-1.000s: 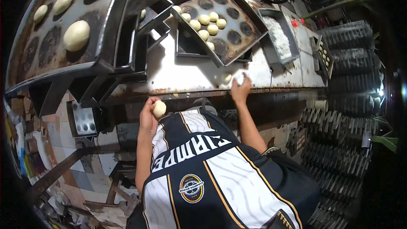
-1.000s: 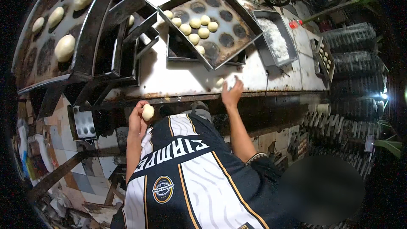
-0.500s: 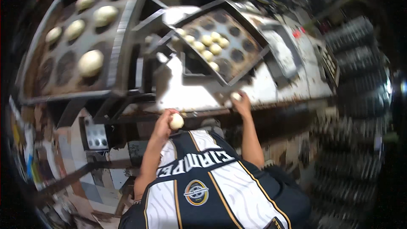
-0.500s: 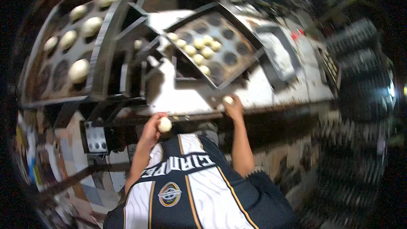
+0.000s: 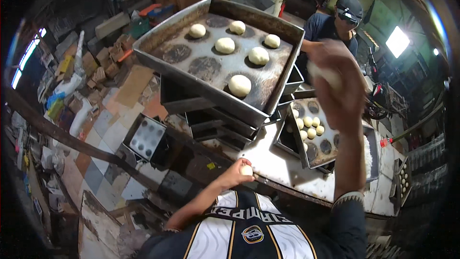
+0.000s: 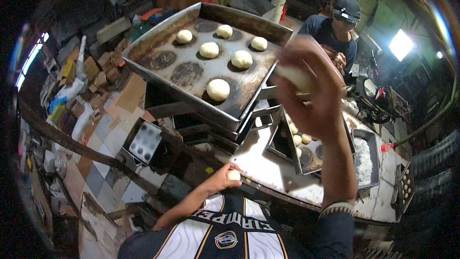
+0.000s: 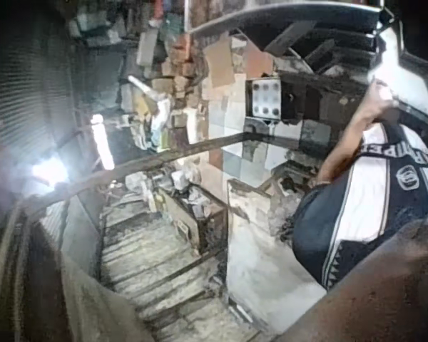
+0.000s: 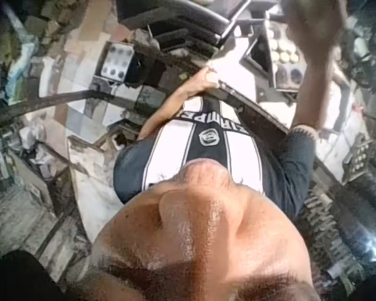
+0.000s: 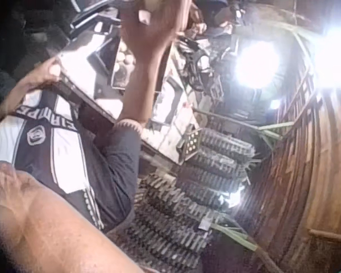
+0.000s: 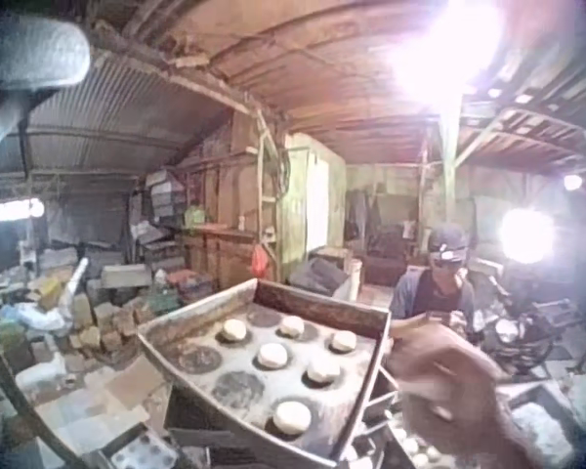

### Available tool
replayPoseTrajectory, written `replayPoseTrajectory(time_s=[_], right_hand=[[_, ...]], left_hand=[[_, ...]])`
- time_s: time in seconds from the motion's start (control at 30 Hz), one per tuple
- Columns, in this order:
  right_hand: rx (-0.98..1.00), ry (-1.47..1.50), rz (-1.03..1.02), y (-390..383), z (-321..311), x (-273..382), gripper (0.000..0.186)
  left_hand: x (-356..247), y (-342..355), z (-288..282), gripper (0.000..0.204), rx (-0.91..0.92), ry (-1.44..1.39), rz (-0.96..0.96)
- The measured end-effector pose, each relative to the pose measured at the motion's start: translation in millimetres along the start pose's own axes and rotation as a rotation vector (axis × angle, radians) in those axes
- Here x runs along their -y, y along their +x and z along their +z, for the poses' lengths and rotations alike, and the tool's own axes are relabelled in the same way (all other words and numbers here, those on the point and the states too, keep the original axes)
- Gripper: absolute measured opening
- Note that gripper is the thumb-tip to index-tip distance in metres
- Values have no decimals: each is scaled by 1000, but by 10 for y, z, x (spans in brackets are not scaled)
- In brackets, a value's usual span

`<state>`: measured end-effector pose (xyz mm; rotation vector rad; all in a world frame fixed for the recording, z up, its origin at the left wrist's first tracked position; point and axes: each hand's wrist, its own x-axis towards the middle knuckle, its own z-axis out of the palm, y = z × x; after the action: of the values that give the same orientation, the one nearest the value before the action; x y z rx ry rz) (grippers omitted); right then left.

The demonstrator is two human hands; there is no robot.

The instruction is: The person positions baking pans on a table, takes dough balls, and fills them with filling from a container by hand. The person then shapes the filled dough balls and arranges them into the baking pans, retrieving additional pans from a stack.

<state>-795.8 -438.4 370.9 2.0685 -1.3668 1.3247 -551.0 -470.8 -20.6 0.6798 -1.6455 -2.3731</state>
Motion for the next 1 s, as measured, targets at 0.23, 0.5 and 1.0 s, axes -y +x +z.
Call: replayPoseTrajectory(time_s=[0.23,0.5,1.0], right_hand=[[850,-17,98,1146,1615,-281,48],[1123,25,-82,1121,1809,-737,76],[-331,73,727,-2435,423,-251,18]], left_hand=[[-5,-361,-72,33,-4,-369,-278],[341,-625,-304,31,-214,-73,19],[-892,191,991,31,-46,222,132]])
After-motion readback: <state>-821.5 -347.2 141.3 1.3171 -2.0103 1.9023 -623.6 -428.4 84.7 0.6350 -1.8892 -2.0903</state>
